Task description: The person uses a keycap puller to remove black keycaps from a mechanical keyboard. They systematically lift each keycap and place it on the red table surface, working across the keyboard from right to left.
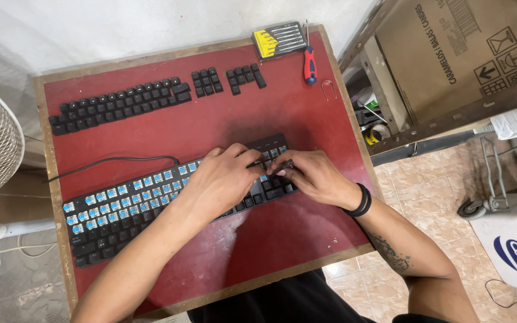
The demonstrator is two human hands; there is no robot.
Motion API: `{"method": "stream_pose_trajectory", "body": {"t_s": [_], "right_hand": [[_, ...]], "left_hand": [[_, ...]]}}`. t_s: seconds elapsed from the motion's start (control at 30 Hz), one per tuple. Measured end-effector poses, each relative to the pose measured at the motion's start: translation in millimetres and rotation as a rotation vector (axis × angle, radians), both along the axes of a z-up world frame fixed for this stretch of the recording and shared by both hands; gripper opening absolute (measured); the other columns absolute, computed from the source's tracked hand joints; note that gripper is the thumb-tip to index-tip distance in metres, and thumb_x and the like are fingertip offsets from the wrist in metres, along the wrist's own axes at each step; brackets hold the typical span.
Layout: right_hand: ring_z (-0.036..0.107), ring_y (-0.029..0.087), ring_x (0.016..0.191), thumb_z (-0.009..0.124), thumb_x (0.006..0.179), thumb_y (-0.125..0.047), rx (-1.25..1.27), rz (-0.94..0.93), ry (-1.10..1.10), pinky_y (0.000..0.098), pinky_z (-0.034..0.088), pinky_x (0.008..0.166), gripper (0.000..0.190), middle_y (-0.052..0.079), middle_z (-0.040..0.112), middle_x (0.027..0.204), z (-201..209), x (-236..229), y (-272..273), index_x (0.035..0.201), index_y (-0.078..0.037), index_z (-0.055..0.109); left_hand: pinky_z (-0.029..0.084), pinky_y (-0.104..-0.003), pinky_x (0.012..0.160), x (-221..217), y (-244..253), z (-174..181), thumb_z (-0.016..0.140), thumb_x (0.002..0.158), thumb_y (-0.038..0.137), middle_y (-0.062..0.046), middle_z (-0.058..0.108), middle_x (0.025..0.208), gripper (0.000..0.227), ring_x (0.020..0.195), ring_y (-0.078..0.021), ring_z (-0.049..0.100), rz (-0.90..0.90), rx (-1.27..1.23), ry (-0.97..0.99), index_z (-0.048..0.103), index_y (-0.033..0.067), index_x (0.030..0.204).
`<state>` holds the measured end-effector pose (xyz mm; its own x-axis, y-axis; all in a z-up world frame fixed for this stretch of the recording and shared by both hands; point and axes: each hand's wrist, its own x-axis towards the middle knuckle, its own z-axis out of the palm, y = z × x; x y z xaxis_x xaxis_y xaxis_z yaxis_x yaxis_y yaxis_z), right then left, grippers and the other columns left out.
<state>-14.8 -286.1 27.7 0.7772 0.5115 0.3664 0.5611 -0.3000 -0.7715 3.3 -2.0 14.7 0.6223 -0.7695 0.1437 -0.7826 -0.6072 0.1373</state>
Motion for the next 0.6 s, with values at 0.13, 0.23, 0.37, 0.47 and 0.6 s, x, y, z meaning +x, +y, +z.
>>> {"method": "stream_pose_trajectory", "body": {"t_s": [0.13,0.23,0.37,0.47,0.6], "right_hand": [[0.090,0.042,0.092,0.074,0.119,-0.009,0.034,-0.022,0.021,0.0495,0.072,0.077,0.014,0.020,0.087,0.099,-3,1,1,0.128,-0.002,0.082],[0.091,0.037,0.095,0.074,0.120,-0.008,0.109,-0.060,0.042,0.0475,0.072,0.079,0.014,0.019,0.090,0.104,-1,-1,-1,0.130,0.000,0.079],[0.092,0.033,0.105,0.071,0.122,-0.008,0.206,-0.108,0.118,0.0501,0.074,0.090,0.016,0.021,0.093,0.113,-14,-1,-15,0.135,0.002,0.072],[0.091,0.032,0.109,0.065,0.125,-0.008,0.362,-0.129,0.273,0.0524,0.076,0.097,0.020,0.023,0.091,0.116,-24,3,-11,0.141,0.003,0.065],[0.090,0.037,0.117,0.060,0.126,-0.007,0.559,-0.107,0.407,0.0577,0.075,0.101,0.023,0.027,0.087,0.123,-44,6,-13,0.146,0.005,0.058]], "left_hand": [[0.060,-0.045,0.097,-1,-2,-6,0.080,0.105,0.029,0.004,0.077,0.137,0.014,0.140,-0.0250,0.068,0.012,-0.020,-0.013,0.089,0.0274,0.116],[0.060,-0.045,0.097,1,-3,-3,0.081,0.105,0.029,0.004,0.077,0.137,0.012,0.139,-0.0247,0.068,0.010,-0.012,-0.019,0.089,0.0268,0.114],[0.060,-0.045,0.095,1,-2,3,0.086,0.102,0.033,0.004,0.079,0.131,0.017,0.133,-0.0248,0.070,0.014,-0.036,-0.049,0.090,0.0268,0.117],[0.062,-0.044,0.096,3,-4,-1,0.082,0.107,0.044,0.003,0.079,0.129,0.026,0.132,-0.0246,0.072,0.034,-0.143,-0.026,0.088,0.0252,0.124],[0.063,-0.046,0.099,-2,-13,14,0.082,0.109,0.053,-0.002,0.083,0.129,0.042,0.131,-0.0278,0.075,0.071,-0.232,-0.005,0.087,0.0201,0.134]]}}
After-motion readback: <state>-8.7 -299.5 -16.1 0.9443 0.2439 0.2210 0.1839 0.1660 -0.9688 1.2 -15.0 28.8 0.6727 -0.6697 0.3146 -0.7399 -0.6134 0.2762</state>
